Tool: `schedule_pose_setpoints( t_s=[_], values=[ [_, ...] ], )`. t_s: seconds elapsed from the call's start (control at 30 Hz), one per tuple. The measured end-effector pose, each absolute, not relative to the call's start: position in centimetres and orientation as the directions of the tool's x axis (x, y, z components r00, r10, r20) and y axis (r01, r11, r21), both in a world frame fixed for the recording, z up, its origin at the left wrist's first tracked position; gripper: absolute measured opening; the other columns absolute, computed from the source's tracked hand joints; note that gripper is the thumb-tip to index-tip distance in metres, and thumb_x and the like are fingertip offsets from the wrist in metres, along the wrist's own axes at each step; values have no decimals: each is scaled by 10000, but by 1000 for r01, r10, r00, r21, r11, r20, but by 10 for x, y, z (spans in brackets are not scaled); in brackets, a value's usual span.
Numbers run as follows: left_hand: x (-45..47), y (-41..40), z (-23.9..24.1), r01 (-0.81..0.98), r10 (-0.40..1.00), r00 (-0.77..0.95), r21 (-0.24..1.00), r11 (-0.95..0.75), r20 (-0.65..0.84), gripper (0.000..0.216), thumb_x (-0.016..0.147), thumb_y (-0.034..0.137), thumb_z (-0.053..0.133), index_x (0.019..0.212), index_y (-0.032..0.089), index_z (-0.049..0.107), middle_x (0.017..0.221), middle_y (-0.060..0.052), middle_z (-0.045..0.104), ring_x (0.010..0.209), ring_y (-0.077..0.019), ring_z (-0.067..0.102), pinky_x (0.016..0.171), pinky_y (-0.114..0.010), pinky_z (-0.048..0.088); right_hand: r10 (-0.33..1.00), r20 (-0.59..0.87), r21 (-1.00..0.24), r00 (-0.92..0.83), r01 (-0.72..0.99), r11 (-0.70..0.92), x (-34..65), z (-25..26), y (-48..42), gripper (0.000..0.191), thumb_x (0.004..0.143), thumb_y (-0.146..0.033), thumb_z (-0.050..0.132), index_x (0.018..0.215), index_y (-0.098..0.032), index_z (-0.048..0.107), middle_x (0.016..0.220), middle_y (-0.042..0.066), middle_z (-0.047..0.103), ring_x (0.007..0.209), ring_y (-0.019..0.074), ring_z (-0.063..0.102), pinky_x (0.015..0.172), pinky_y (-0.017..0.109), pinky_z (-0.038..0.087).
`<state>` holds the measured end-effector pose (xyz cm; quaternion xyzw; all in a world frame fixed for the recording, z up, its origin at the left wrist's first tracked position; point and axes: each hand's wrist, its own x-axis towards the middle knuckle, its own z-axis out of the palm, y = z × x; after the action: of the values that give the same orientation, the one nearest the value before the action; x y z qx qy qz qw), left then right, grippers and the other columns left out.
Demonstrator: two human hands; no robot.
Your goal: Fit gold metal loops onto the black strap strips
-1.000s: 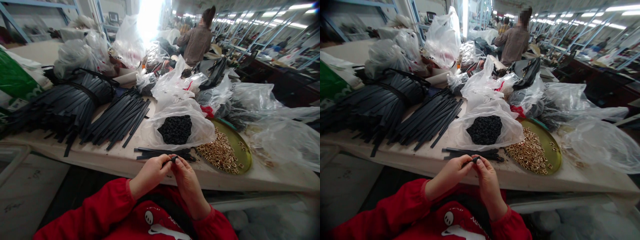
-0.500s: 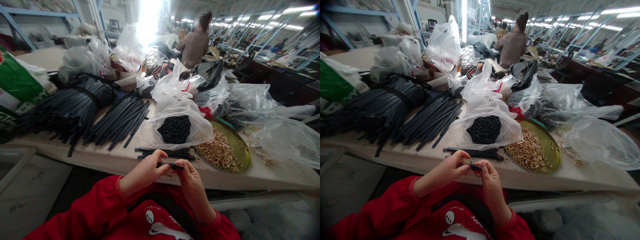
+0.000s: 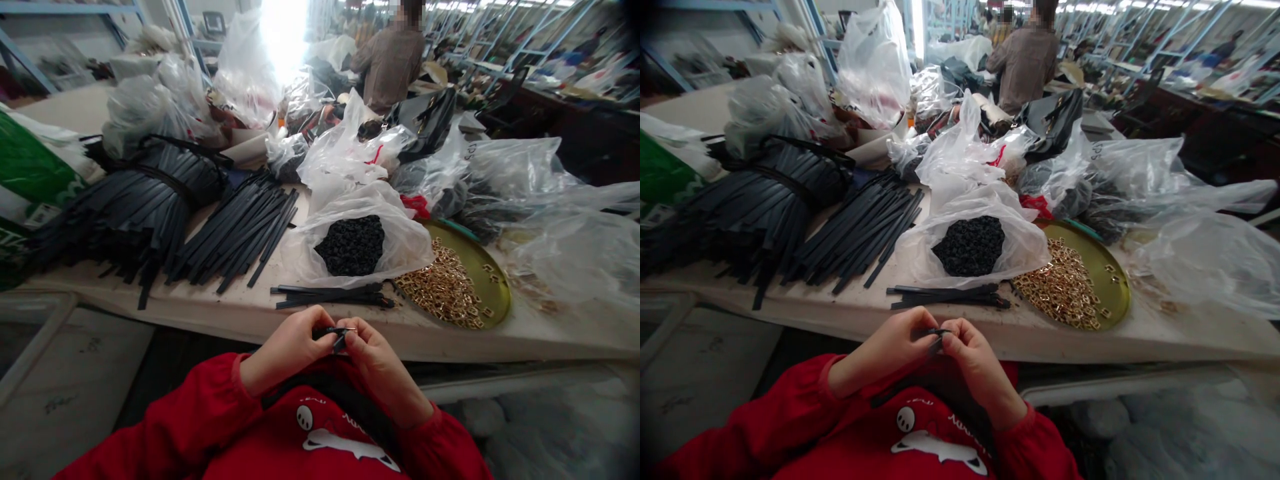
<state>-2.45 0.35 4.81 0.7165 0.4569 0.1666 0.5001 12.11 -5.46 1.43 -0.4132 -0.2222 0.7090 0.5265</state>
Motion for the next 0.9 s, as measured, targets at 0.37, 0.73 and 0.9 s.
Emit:
schedule_pose_setpoints(
  t_s=[0.37, 0.73, 0.9],
  values=[
    [-29, 2, 20, 185, 634, 622, 873, 450, -459, 213, 747, 297, 573, 891, 142, 552, 770, -5, 631, 612, -96, 543, 553, -209, 400, 967, -248, -967, 51, 50, -251, 133, 1, -47, 154, 777, -343, 551, 830, -212, 489, 605, -62, 449, 504, 79, 385, 463, 201, 302],
    [-31, -8, 22, 248, 496, 672, 798, 549, -550, 227, 705, 294, 629, 845, 128, 563, 709, -1, 620, 620, -112, 584, 606, -243, 449, 955, -162, -873, -249, 488, -20, 141, 19, -65, 76, 839, -242, 436, 787, -192, 463, 691, -23, 509, 622, 102, 452, 562, 213, 353],
    [-37, -10, 20, 218, 472, 752, 850, 480, -460, 307, 743, 249, 572, 1025, 139, 525, 797, -23, 631, 709, -125, 591, 660, -260, 453, 978, -103, -913, -179, 407, -21, 137, 6, -74, 131, 876, -276, 378, 944, -189, 450, 792, 11, 562, 714, 125, 528, 632, 235, 418]
  ],
)
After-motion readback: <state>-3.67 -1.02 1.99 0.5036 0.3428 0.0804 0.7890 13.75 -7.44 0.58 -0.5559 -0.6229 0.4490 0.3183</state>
